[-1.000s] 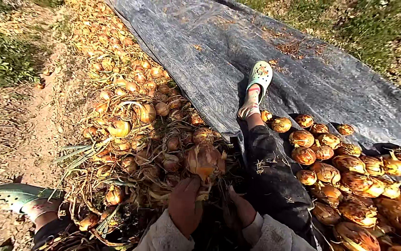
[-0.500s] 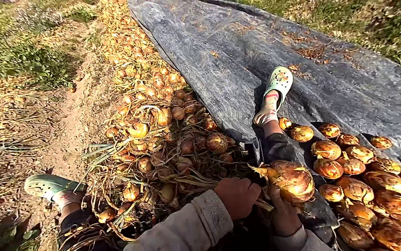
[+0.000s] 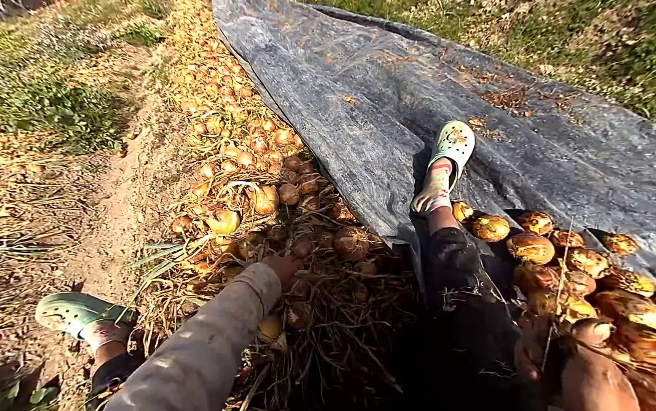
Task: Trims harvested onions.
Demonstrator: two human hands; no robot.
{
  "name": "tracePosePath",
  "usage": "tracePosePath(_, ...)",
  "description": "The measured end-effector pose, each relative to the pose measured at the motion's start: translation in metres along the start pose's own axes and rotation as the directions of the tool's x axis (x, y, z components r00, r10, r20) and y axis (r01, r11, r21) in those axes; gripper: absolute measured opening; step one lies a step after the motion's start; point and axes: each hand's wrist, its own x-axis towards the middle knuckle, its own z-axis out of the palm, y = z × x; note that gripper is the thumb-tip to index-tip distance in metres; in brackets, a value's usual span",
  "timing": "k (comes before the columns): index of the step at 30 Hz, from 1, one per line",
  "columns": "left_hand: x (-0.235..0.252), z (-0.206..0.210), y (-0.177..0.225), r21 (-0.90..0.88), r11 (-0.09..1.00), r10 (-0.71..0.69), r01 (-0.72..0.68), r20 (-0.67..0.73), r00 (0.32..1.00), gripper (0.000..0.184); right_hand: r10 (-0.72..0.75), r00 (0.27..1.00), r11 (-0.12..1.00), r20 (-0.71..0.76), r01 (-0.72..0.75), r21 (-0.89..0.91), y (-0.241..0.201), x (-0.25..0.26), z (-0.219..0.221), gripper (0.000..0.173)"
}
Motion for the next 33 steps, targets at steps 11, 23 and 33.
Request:
tracePosePath(11, -0.084, 0.020, 0.020, -0.366, 0.930, -0.077, -0.042, -0.303, 0.950, 0.053, 0.300, 0.933, 0.936, 0.199, -0.246, -0.253, 0.030, -0.035, 0.070, 0.032)
tracePosePath(23, -0.101, 0.100, 0.173, -0.136, 0.682, 0.050, -0.719, -0.972, 0.231, 0.037, 0.065, 0.956, 0.966, 0.288, -0.132, 0.223, 0.068, -0.059, 0.102, 0.052)
tracePosePath(33, -0.081, 0.051, 0.200, -0.339, 0.607, 0.428, -0.718, -0.622, 0.656, 0.038, 0.151, 0.980, 0.988, -0.133, -0.146, 0.046, 0.057, -0.050, 0.068, 0.022)
